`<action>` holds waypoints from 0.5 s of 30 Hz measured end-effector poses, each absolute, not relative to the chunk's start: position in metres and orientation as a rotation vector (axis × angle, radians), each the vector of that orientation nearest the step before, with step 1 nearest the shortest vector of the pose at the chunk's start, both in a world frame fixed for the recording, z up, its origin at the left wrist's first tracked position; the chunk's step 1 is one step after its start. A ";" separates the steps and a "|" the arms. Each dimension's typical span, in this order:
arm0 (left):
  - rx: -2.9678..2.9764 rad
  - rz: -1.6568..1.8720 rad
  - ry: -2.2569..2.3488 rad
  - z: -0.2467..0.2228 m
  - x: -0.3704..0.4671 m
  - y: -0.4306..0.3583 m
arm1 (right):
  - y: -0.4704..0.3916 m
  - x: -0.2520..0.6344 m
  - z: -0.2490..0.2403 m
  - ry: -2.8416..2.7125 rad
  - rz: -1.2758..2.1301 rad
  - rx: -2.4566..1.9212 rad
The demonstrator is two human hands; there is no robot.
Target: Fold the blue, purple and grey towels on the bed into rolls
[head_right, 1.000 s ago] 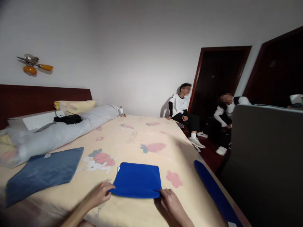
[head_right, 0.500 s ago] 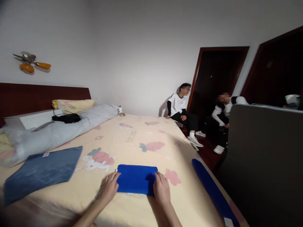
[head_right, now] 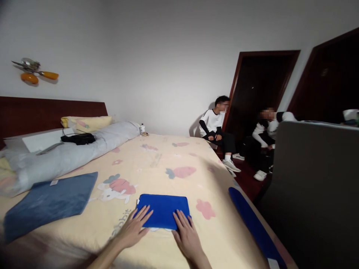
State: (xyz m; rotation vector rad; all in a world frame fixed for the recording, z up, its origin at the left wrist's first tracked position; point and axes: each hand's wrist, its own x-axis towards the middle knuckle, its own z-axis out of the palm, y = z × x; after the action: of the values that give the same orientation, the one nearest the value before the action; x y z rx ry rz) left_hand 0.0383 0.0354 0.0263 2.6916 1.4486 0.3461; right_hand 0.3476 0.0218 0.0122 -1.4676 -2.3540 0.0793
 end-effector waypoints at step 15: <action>2.439 0.893 1.511 0.028 -0.011 0.052 | 0.041 0.394 0.034 -2.095 0.110 -1.384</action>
State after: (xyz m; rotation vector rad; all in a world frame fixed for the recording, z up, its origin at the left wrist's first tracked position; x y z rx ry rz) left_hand -0.0113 0.0517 0.0283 2.4390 1.5109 0.8927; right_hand 0.3937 0.0405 0.0337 -1.3835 -2.0945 0.1099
